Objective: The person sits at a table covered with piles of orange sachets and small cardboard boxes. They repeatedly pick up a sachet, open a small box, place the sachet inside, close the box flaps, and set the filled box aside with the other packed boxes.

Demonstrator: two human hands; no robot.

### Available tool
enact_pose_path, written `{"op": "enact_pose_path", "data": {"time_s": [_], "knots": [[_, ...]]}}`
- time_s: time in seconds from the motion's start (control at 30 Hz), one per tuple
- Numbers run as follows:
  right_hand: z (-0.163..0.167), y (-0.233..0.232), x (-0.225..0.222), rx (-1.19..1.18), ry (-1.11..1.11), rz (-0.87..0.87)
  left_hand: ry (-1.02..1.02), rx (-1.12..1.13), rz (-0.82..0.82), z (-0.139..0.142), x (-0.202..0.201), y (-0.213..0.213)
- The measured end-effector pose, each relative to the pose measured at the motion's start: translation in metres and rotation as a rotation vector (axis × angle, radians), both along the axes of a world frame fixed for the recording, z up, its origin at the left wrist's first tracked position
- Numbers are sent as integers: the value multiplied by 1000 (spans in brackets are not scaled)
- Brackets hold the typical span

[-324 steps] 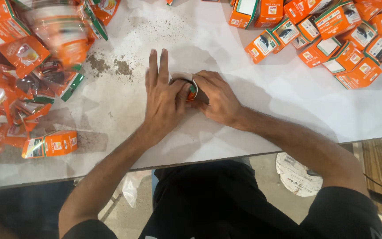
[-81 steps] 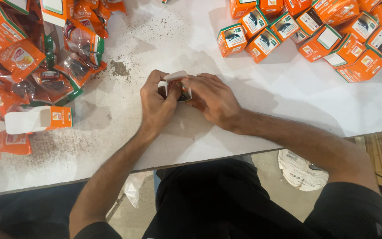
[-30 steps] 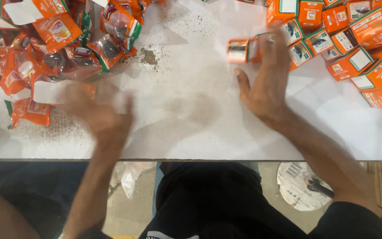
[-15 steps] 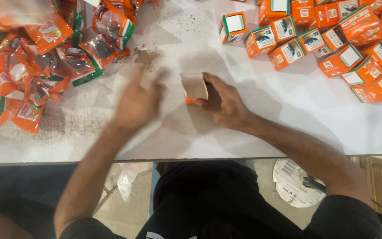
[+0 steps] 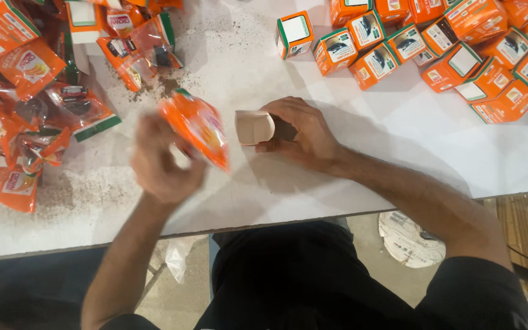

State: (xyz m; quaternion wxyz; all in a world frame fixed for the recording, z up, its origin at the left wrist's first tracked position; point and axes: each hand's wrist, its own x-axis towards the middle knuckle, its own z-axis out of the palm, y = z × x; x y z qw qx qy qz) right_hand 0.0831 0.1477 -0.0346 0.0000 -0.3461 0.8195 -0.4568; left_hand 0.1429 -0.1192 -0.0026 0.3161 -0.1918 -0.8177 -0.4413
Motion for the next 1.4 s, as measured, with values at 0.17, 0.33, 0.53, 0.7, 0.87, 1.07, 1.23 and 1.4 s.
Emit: {"op": "enact_pose_path", "data": {"time_s": [0.17,0.33,0.53,0.7,0.87,1.07,1.23,1.4], "knots": [[8,4,-3,9,55,96,312,-398,-301,-22,-9,28],[8,2,0,-10,96,81,109,-511,-104,-29,-13,39],[4,-5,5,24,202,13,2,-408,125,-13,-8,62],[-1,-3,5,18,215,12,-529,174,12,-25,-23,61],[-4,-7,13,-71,157,-28,-684,204,14,-39,-31,57],[5,-6,13,67,328,43,-762,362,-274,-30,-27,47],[7,-10,11,113,355,39,-1059,1021,-643,-27,-33,18],[4,-10,14,109,329,18,-1035,665,-386,-30,-42,31]]}}
